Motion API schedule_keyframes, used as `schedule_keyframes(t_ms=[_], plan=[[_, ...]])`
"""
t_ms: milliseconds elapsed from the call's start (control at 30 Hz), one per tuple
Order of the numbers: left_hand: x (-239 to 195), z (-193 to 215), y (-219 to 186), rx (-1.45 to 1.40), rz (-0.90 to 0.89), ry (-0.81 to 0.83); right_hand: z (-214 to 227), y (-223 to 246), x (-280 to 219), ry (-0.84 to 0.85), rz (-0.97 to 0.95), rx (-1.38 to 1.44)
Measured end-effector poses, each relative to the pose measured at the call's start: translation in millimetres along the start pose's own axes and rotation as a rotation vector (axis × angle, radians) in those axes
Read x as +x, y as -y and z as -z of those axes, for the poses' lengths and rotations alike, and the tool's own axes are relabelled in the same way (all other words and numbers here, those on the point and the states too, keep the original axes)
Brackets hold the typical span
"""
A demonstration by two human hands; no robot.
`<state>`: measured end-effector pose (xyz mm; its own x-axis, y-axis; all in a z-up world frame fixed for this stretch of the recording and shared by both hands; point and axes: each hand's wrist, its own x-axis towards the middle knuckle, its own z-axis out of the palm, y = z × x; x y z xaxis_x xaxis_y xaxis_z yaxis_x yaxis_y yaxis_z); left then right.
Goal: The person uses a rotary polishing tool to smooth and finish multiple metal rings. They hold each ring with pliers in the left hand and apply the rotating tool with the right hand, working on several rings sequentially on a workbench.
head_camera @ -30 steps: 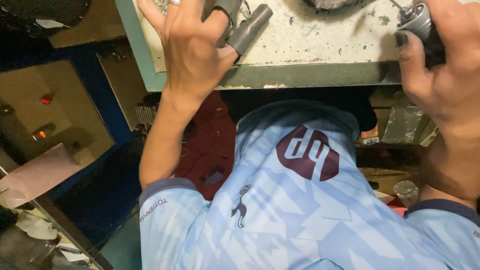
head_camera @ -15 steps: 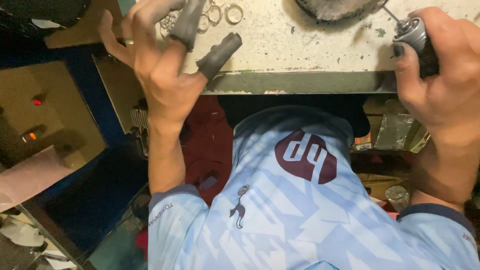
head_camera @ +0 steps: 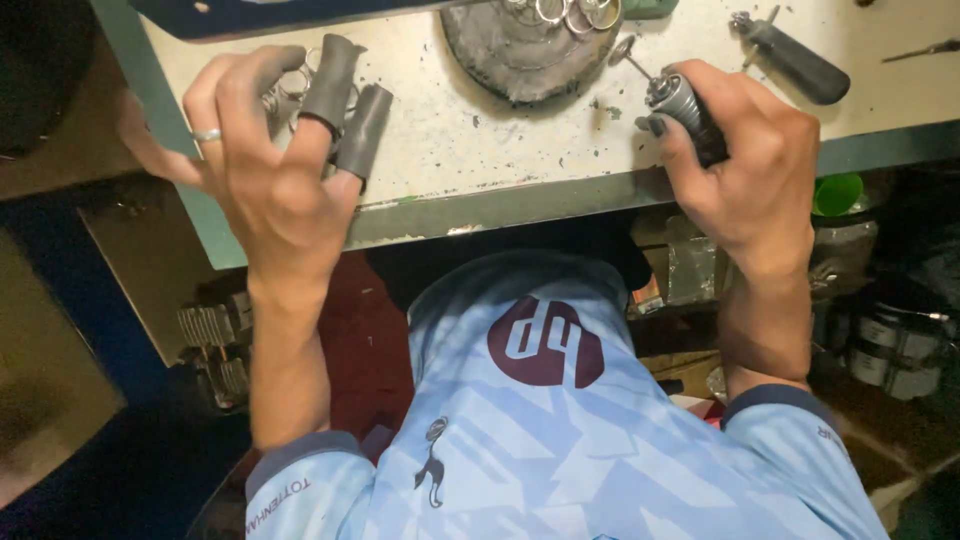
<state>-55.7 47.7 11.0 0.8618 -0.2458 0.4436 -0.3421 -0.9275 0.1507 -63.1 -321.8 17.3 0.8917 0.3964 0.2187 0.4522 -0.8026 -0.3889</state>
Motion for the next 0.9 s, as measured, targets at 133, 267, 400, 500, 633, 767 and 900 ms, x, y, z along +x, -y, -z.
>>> schedule_keyframes(t_ms=[133, 267, 400, 500, 633, 767, 900], plan=[[-14, -7, -18, -0.018, 0.056, -0.122, 1, 1, 17, -0.055, 0.049, -0.011], [-19, -12, -43, -0.096, 0.1, -0.119, -3, 14, 42, -0.081, 0.007, -0.096], [-11, -2, -66, -0.244, 0.083, -0.08, -2, 31, 65, -0.092, 0.041, -0.149], [-11, -2, -71, -0.322, 0.08, -0.07, -7, 33, 71, -0.135, 0.118, -0.091], [-9, 1, -74, -0.383, 0.046, -0.056, -16, 34, 76, -0.096, 0.142, -0.214], [-6, 1, -74, -0.375, 0.024, -0.125, -19, 29, 76, -0.075, 0.127, -0.335], [-5, 1, -73, -0.41, 0.029, -0.138, -19, 31, 82, -0.081, 0.124, -0.387]])
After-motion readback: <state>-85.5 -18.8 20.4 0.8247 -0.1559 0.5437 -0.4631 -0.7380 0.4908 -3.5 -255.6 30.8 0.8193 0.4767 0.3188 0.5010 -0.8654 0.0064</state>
